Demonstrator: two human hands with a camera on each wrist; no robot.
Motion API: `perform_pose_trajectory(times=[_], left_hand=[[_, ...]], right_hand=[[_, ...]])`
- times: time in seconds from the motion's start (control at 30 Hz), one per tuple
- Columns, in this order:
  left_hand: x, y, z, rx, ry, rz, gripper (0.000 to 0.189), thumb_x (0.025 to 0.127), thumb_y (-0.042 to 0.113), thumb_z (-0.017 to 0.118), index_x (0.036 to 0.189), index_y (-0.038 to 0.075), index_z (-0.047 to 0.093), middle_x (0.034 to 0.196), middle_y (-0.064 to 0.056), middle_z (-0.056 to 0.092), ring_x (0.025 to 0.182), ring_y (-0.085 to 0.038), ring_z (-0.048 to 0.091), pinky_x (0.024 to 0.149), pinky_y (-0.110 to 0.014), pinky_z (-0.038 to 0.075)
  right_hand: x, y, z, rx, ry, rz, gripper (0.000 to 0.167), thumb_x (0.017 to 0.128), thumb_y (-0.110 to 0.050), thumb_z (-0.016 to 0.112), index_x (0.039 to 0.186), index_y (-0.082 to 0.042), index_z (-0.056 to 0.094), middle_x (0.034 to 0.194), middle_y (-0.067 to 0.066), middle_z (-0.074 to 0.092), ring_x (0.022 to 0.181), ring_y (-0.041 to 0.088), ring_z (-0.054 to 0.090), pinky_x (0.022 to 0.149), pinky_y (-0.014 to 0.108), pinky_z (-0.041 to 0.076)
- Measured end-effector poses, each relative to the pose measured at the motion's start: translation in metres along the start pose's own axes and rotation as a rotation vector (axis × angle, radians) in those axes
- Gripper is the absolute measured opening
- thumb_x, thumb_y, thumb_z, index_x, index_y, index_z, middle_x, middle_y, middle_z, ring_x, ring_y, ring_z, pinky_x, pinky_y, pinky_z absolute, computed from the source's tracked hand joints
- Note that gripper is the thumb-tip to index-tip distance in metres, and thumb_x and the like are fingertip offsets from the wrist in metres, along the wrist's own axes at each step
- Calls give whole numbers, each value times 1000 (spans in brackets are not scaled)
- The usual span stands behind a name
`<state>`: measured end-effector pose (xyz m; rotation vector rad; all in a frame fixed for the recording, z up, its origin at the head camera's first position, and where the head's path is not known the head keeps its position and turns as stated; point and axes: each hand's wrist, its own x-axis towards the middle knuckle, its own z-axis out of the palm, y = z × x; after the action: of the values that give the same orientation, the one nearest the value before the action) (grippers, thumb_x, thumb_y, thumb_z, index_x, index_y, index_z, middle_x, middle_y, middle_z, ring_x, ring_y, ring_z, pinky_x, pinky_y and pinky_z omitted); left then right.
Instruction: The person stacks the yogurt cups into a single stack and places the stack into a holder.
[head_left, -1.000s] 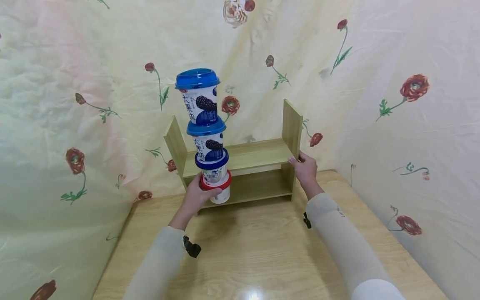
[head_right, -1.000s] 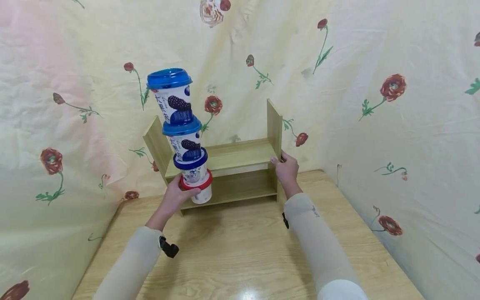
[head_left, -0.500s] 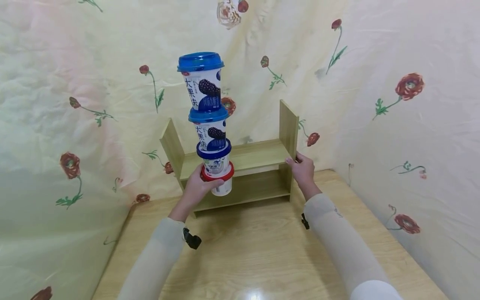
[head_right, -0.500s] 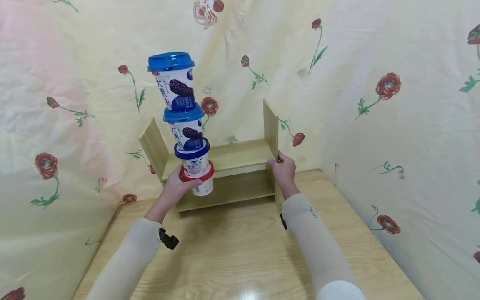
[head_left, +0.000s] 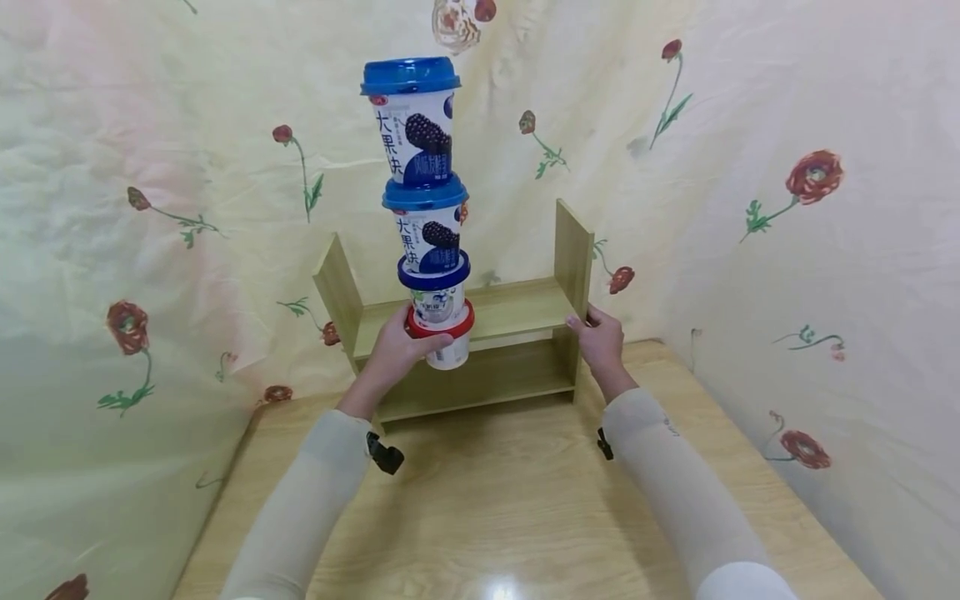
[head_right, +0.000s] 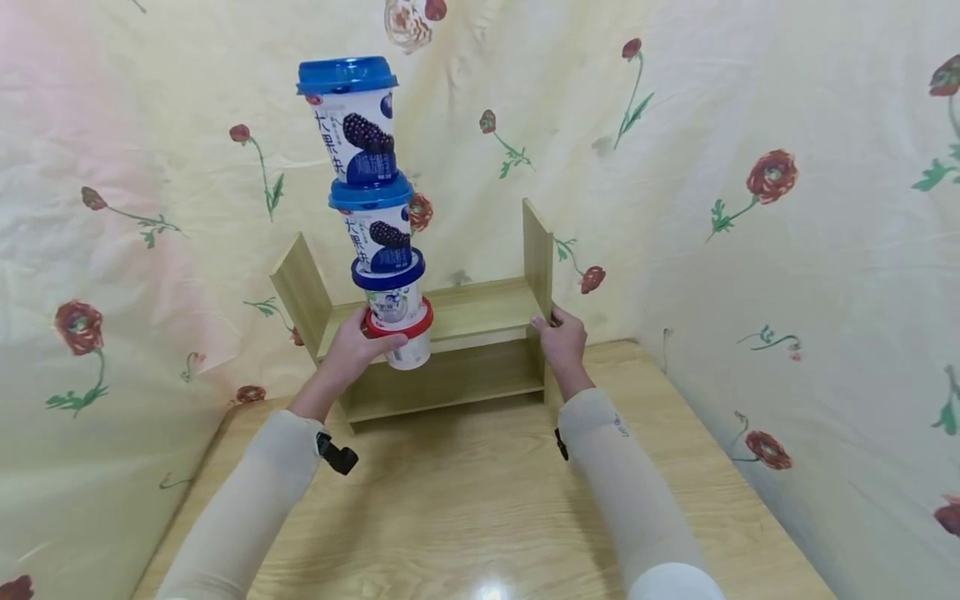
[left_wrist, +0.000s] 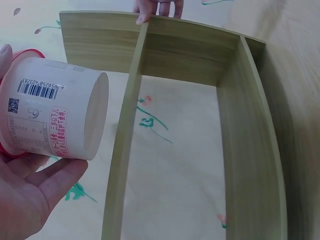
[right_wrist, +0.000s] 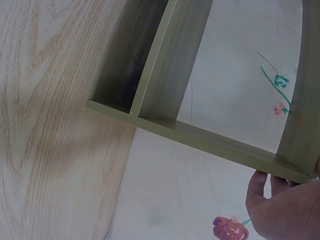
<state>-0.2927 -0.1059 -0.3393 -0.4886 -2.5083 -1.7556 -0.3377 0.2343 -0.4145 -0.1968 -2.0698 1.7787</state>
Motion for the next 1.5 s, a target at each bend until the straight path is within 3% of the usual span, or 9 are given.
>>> perform_pose_trajectory(times=[0.47, 0.9, 1.17, 1.5], left_hand=[[20, 8, 6, -13, 16, 8, 85, 80, 43, 85, 150, 23, 40, 142, 0, 55, 127, -26, 54, 107, -53, 45], [34, -16, 17, 2, 13, -12, 90, 77, 50, 85, 150, 20, 41, 140, -1, 56, 124, -27, 56, 104, -53, 47], [42, -17, 19, 4, 23, -14, 90, 79, 49, 84, 151, 18, 39, 140, -3, 55, 124, -28, 56, 104, -53, 47], [60, -21, 17, -48, -34, -40, 91, 82, 44, 83, 154, 18, 33, 146, -5, 50, 129, -28, 51, 109, -53, 43]], right_hand=[[0, -2, 4, -1, -12, -4, 50, 96, -14, 70, 142, -2, 54, 138, 23, 56, 128, 34, 56, 104, 43, 48], [-7, 6, 3, -24, 5, -13, 48, 96, -13, 70, 140, -1, 56, 137, 24, 57, 128, 34, 56, 105, 44, 48], [-4, 5, 0, -26, 27, -26, 47, 95, -13, 71, 138, -1, 58, 134, 24, 59, 124, 34, 59, 102, 44, 50], [-3, 6, -1, -22, 32, -27, 46, 95, -13, 72, 137, 0, 59, 133, 24, 60, 125, 34, 59, 101, 44, 50]])
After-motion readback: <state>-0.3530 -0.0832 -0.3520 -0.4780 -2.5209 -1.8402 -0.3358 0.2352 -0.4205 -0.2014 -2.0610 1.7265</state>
